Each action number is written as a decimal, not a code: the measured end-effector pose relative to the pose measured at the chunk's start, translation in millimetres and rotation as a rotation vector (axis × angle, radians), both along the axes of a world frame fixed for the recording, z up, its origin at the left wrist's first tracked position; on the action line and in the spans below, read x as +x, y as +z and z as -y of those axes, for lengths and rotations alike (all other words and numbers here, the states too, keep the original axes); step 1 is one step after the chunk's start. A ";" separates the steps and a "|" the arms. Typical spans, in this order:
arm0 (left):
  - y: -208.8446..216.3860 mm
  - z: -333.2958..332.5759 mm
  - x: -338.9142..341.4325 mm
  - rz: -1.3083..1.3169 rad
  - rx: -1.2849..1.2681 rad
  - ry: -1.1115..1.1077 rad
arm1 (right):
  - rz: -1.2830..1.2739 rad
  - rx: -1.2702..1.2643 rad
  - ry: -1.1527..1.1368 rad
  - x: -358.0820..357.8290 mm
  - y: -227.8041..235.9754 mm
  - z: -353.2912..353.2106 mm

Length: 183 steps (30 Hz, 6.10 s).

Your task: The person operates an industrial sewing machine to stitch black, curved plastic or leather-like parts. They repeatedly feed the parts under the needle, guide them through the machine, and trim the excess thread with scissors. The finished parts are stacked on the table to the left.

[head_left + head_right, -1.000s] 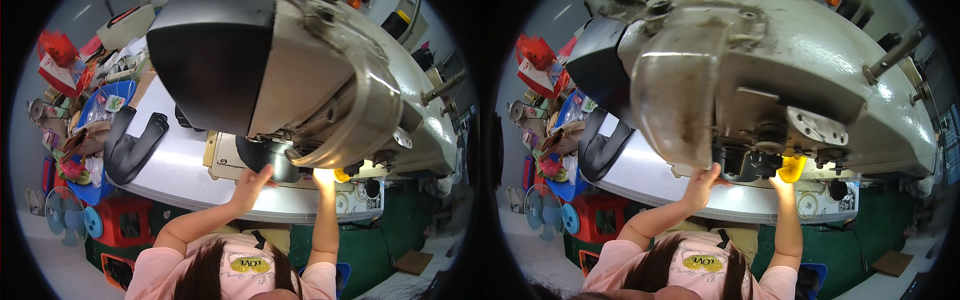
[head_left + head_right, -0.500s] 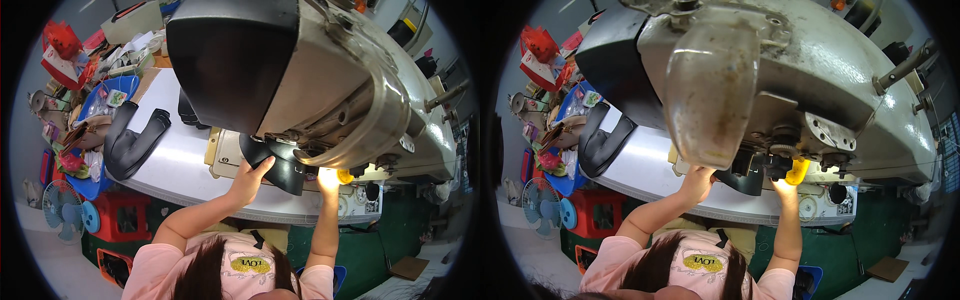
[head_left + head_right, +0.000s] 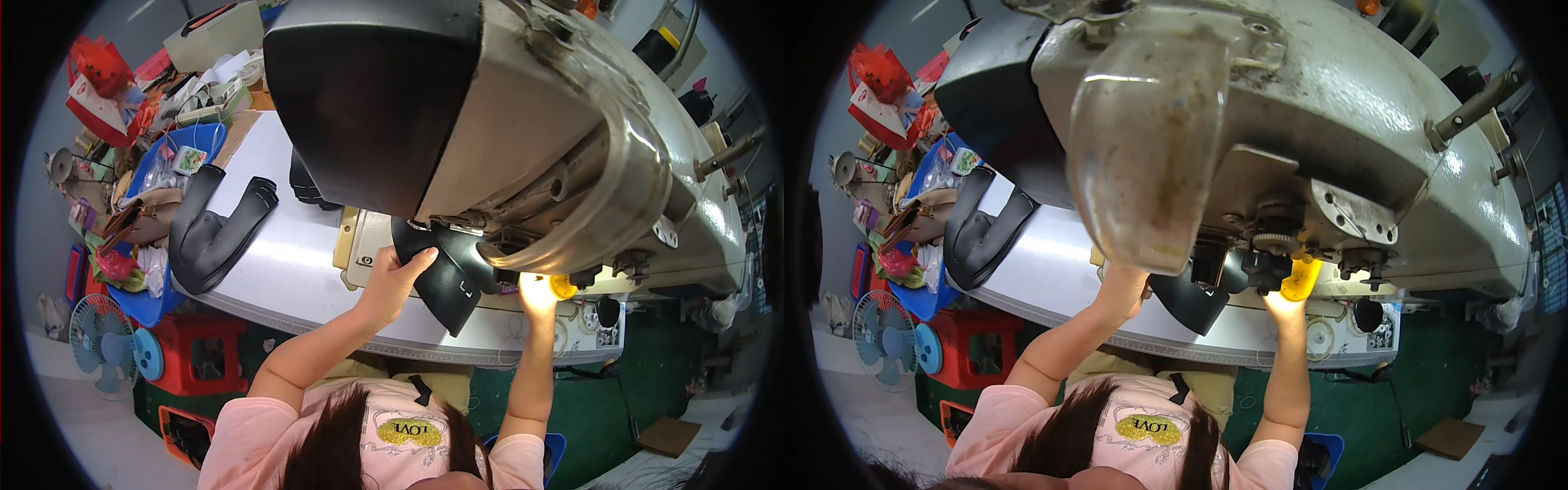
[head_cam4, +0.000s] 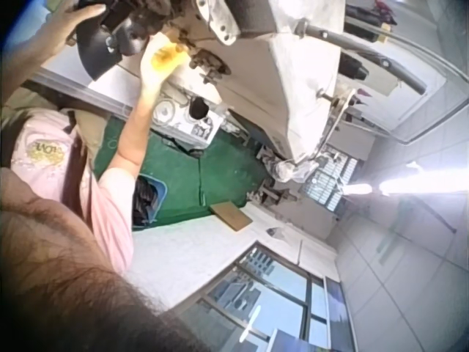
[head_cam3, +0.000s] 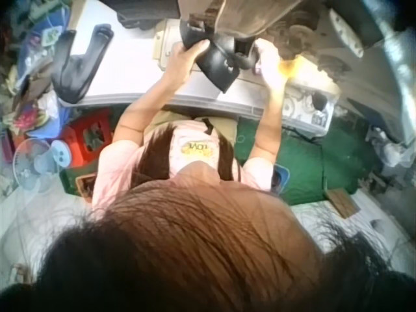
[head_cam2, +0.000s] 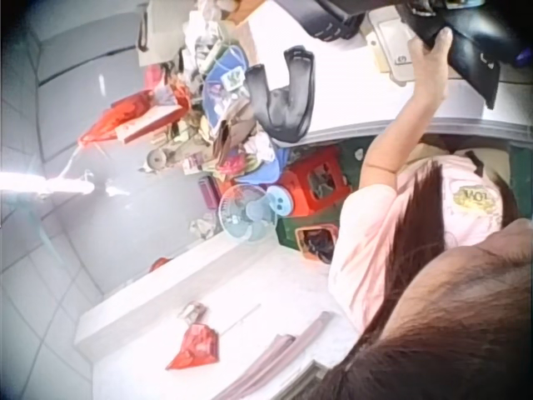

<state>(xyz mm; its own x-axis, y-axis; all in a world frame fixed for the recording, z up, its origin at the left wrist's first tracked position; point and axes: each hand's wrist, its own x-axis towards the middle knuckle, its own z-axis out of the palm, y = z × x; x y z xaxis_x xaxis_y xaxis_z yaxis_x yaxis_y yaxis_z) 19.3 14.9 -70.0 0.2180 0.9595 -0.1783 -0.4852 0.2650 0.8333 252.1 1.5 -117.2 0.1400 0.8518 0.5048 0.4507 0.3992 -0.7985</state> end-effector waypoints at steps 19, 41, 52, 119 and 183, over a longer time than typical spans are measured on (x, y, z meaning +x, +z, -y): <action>-27.0 15.5 11.5 -0.162 0.185 0.009 | -1.108 -0.154 0.215 120.1 -186.6 -50.9; -19.9 -18.7 -36.8 -0.270 0.168 -0.199 | -1.192 -0.159 0.012 40.3 -57.1 -40.1; 4.9 -67.4 -43.2 -0.417 0.247 -0.313 | -1.187 -0.041 -0.049 51.0 -59.9 -61.5; -31.9 1.2 -197.5 -0.267 0.501 -0.463 | -0.162 -0.229 0.170 -74.5 -4.8 76.0; -10.6 45.3 -139.1 -0.165 0.079 -0.124 | 0.096 -0.336 0.468 -120.1 35.9 49.7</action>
